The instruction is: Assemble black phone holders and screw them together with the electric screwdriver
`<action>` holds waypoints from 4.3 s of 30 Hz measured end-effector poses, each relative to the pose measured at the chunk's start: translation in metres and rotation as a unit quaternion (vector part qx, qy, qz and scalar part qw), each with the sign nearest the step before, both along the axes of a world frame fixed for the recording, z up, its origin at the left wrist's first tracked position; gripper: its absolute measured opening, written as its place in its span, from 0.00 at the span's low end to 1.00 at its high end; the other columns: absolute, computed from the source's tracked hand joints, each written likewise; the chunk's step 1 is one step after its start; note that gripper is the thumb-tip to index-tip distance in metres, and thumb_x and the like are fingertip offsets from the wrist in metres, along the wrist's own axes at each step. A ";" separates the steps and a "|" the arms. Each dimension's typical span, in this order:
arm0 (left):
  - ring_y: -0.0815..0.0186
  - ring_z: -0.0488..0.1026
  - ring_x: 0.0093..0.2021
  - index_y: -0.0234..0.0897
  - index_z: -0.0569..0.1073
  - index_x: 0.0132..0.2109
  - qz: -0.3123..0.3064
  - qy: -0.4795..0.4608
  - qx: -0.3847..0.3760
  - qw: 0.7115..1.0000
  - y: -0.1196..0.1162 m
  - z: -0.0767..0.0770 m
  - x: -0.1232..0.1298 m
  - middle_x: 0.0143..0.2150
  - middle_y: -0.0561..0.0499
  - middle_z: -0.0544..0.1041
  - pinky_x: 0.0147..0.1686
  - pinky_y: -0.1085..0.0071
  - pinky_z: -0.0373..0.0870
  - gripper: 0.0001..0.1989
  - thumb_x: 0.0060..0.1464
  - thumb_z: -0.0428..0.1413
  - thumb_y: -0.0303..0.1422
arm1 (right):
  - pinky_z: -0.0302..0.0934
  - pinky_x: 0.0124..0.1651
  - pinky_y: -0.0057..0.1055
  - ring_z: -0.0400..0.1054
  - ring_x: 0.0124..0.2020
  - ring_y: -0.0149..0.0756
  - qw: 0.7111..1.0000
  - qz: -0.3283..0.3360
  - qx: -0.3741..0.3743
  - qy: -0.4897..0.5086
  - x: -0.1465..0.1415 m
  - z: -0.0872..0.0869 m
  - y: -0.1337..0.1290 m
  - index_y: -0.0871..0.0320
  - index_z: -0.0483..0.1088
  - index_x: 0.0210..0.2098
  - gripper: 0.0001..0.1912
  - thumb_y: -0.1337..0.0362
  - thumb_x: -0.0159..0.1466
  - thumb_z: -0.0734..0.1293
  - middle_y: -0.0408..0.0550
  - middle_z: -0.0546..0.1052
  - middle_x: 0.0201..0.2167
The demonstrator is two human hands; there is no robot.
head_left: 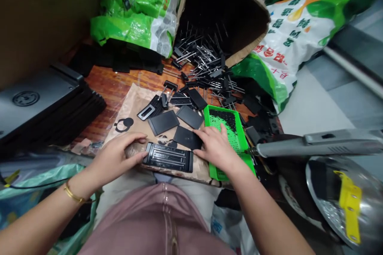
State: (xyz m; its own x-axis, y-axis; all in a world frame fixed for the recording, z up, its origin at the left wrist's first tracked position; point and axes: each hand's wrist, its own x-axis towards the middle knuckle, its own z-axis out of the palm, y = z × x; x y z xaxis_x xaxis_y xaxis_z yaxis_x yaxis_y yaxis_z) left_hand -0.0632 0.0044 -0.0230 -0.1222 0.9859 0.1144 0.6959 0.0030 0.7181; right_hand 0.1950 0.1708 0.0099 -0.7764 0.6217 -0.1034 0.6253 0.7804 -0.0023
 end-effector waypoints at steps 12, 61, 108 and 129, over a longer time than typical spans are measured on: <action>0.49 0.61 0.59 0.36 0.62 0.59 -0.041 0.108 0.014 0.993 -0.009 0.001 0.025 0.57 0.38 0.68 0.59 0.49 0.52 0.37 0.45 0.63 0.47 | 0.46 0.59 0.60 0.65 0.46 0.50 0.992 0.001 0.113 0.050 0.020 0.007 -0.009 0.58 0.67 0.51 0.25 0.54 0.56 0.66 0.54 0.71 0.42; 0.59 0.78 0.42 0.33 0.72 0.46 0.150 -0.775 -0.022 0.614 0.027 0.014 0.093 0.44 0.43 0.80 0.45 0.59 0.74 0.13 0.53 0.60 0.29 | 0.61 0.46 0.48 0.70 0.38 0.48 0.970 -0.013 0.051 0.239 -0.017 -0.018 -0.096 0.61 0.62 0.53 0.35 0.44 0.55 0.66 0.55 0.76 0.36; 0.53 0.78 0.42 0.28 0.73 0.46 0.108 -0.777 0.024 0.619 0.019 0.011 0.091 0.44 0.37 0.79 0.41 0.56 0.76 0.14 0.57 0.54 0.33 | 0.63 0.44 0.49 0.73 0.38 0.48 0.944 0.030 0.036 0.327 -0.017 -0.029 -0.102 0.61 0.62 0.49 0.33 0.44 0.53 0.67 0.55 0.77 0.37; 0.70 0.77 0.32 0.38 0.73 0.45 0.276 -0.587 -0.111 0.753 -0.010 0.006 0.054 0.40 0.52 0.78 0.29 0.78 0.76 0.20 0.42 0.65 0.30 | 0.50 0.55 0.48 0.66 0.48 0.46 0.983 0.092 -0.087 0.136 -0.005 -0.005 -0.041 0.54 0.67 0.52 0.30 0.47 0.55 0.70 0.51 0.75 0.46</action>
